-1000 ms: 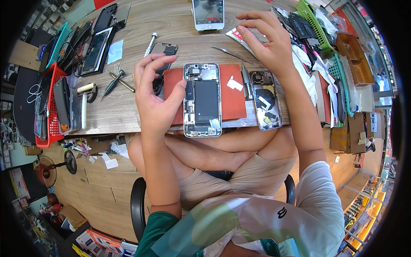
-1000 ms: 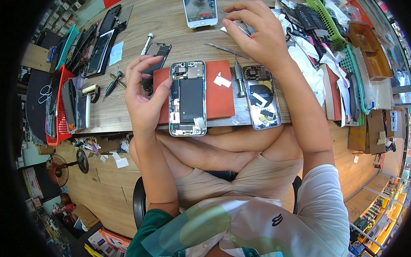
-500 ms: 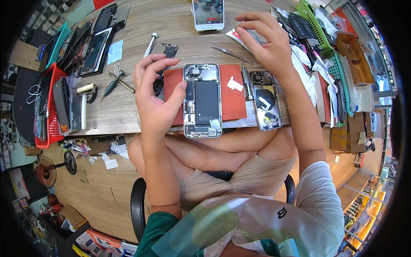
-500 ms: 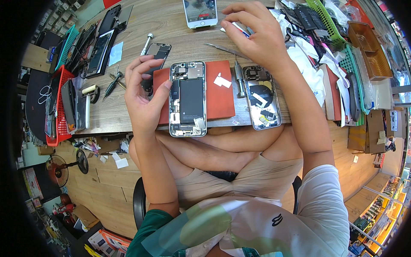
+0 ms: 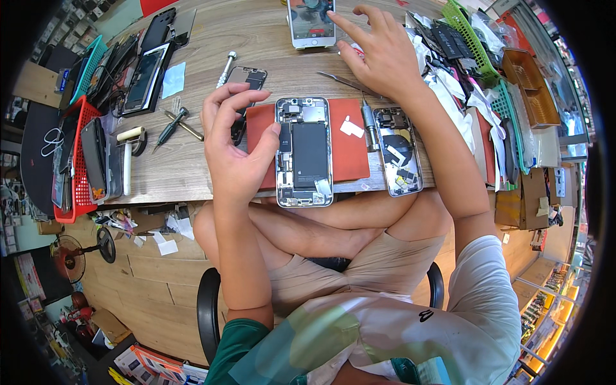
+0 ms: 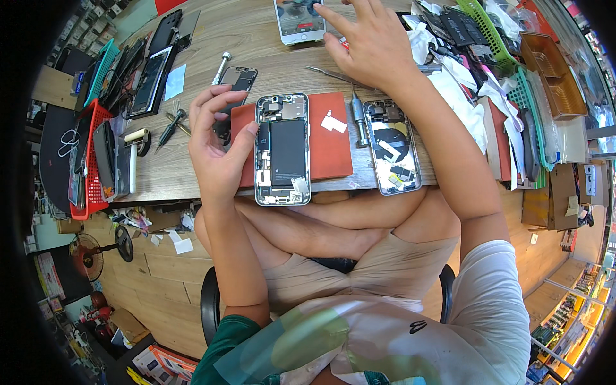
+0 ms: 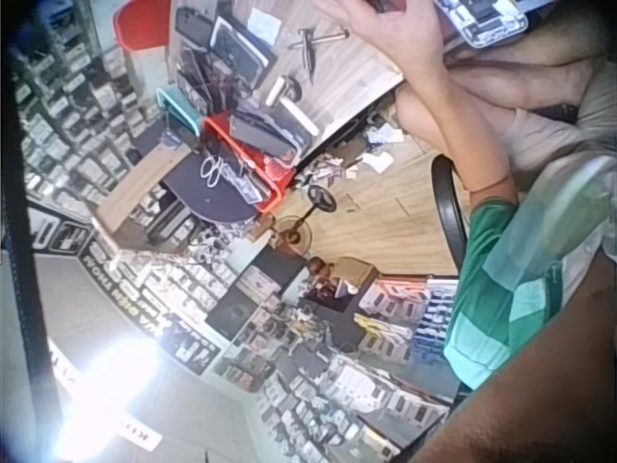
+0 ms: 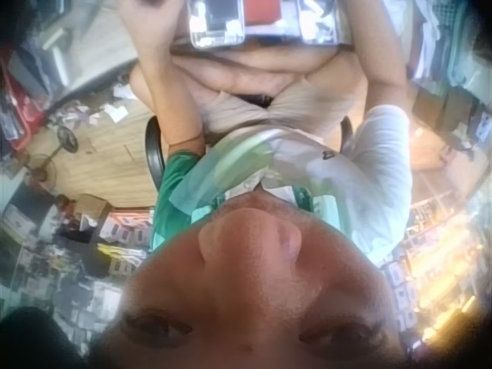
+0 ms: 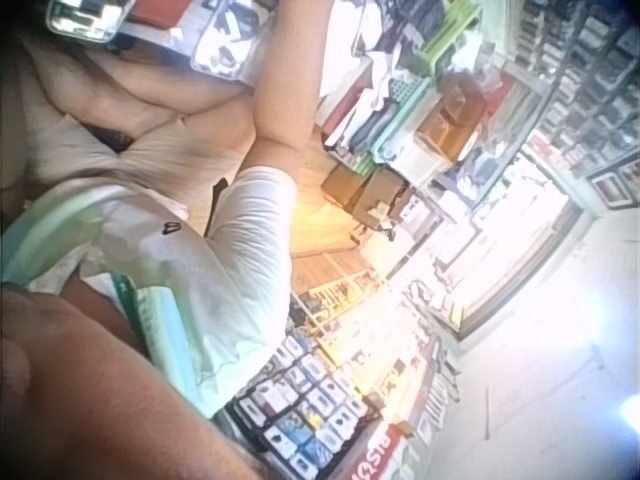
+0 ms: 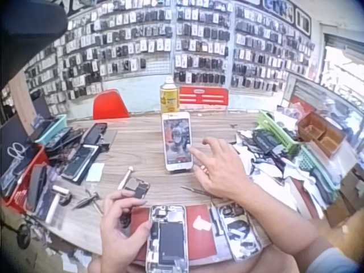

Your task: The person disassembles a smartphone, removes the battery and internal components, and uses tweezers to adjust connectors and parts inside the chassis. They handle the phone and its components throughout the process.

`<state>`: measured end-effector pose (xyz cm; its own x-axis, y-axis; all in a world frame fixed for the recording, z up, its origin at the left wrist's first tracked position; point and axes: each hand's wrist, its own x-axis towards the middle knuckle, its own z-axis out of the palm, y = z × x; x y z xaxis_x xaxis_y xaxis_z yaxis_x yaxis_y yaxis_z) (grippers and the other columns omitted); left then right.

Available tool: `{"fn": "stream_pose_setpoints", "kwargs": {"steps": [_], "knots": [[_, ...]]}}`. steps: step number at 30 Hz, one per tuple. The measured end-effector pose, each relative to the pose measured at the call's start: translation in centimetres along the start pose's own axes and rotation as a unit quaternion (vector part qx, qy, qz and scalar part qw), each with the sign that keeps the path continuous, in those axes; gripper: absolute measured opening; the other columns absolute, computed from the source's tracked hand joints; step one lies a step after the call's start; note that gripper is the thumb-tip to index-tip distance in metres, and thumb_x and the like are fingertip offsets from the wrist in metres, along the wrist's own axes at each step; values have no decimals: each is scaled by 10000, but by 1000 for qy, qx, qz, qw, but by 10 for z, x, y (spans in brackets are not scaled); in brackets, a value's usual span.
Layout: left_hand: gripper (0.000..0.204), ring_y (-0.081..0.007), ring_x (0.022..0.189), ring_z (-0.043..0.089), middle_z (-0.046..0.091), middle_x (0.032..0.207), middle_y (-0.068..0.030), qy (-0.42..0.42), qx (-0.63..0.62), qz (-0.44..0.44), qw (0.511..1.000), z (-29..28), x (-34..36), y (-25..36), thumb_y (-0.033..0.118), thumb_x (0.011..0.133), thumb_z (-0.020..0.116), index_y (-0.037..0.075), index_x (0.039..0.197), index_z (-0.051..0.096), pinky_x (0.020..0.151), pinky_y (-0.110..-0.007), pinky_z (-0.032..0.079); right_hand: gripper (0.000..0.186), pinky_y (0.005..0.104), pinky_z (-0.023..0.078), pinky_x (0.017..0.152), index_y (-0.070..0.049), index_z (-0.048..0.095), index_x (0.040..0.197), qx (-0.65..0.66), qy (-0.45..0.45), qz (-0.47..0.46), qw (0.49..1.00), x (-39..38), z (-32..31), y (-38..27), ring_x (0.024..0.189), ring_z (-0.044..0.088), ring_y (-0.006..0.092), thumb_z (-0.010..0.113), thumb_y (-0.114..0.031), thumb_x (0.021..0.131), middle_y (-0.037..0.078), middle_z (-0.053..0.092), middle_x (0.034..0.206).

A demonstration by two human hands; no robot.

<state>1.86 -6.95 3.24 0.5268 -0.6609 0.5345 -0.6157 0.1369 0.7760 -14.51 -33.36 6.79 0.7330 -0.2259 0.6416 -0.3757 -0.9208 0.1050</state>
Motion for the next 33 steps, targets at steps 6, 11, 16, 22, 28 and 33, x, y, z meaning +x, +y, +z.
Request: {"fn": "stream_pose_setpoints", "kwargs": {"steps": [6,11,16,22,28,33], "knots": [[467,-207,1353,584,632,1479,-112,-2,-2,-2,1000,0,-1,1,30,832,838,83,1294,793,1059,-341,434,520,508,511,1094,-123,727,1480,15,-7,7,1000,0,0,-1,1242,604,396,704,-334,1006,222,614,1380],[464,-230,1352,585,631,1465,-113,-1,-7,-1,1000,0,-1,1,39,826,846,96,1284,796,1062,-359,445,528,510,503,1108,-116,727,1482,22,-13,12,1000,0,1,-2,1260,601,404,701,-346,1008,226,612,1377],[467,-275,1352,592,628,1435,-108,3,-9,0,1000,0,0,0,51,811,862,126,1268,799,1065,-394,473,547,514,500,1102,-116,716,1503,35,-11,13,999,0,0,-3,1254,599,402,695,-332,1001,224,614,1359],[466,-271,1350,593,621,1440,-107,1,-19,-5,1000,0,-1,0,47,808,858,125,1264,802,1066,-390,477,547,466,546,1034,-260,691,1581,-3,4,-8,1000,-4,11,4,1152,665,327,713,-326,1038,154,648,1399],[469,-269,1352,593,620,1444,-104,0,-14,-5,1000,0,0,-1,46,804,853,126,1264,804,1070,-390,483,556,463,543,1044,-262,682,1589,-9,3,-12,1000,-4,12,4,1159,663,326,712,-328,1038,159,648,1397],[468,-272,1356,593,620,1444,-105,1,-15,-4,1000,0,-1,0,50,804,852,126,1264,803,1072,-391,480,561,465,542,1045,-261,678,1593,-10,1,-11,1000,-4,12,4,1154,662,326,711,-324,1037,164,647,1397]]}}
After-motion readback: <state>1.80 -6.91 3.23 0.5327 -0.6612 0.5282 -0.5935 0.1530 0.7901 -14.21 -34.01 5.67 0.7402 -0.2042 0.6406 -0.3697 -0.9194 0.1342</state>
